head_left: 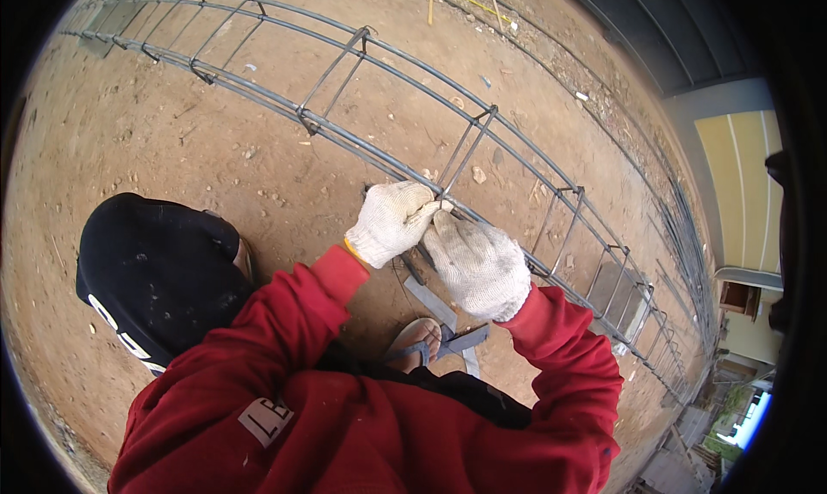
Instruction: The person assembles a rebar cage by tying intersecting steel bars with wire using pliers. They repeatedly wrap wire around bar intersections and twist it tight to secure the joints along the length of the cage.
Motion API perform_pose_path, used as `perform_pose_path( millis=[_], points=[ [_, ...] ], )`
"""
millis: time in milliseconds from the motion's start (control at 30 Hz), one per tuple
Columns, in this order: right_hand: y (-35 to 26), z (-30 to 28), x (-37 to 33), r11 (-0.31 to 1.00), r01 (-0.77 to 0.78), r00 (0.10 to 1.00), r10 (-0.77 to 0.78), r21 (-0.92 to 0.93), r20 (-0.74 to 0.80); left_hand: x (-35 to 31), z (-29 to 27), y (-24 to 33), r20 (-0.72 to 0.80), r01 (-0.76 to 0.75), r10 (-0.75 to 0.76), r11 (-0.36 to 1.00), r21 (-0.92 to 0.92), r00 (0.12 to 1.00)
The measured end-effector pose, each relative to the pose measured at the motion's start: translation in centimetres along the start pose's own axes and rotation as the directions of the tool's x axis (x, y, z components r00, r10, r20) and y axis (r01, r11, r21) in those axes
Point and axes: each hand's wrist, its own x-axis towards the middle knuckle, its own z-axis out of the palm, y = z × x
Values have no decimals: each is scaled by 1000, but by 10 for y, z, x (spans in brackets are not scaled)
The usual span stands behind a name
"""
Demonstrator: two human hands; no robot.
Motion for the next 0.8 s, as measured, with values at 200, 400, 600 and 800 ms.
perform_pose_path(
  millis=[200,400,600,800],
  points=[
    [6,6,-12,997,3,998,2,-81,65,8,-12,2,80,-34,31,999,35,996],
    [9,5,-13,989,50,993,-34,-141,114,19,-31,2,296,63,31,951,-303,955],
    [10,-15,-11,994,-105,989,103,15,106,20,-25,14,213,153,-117,974,-165,970],
    [1,-27,-2,983,-171,966,179,-59,188,21,-26,16,241,147,-128,987,-60,962]
  ],
)
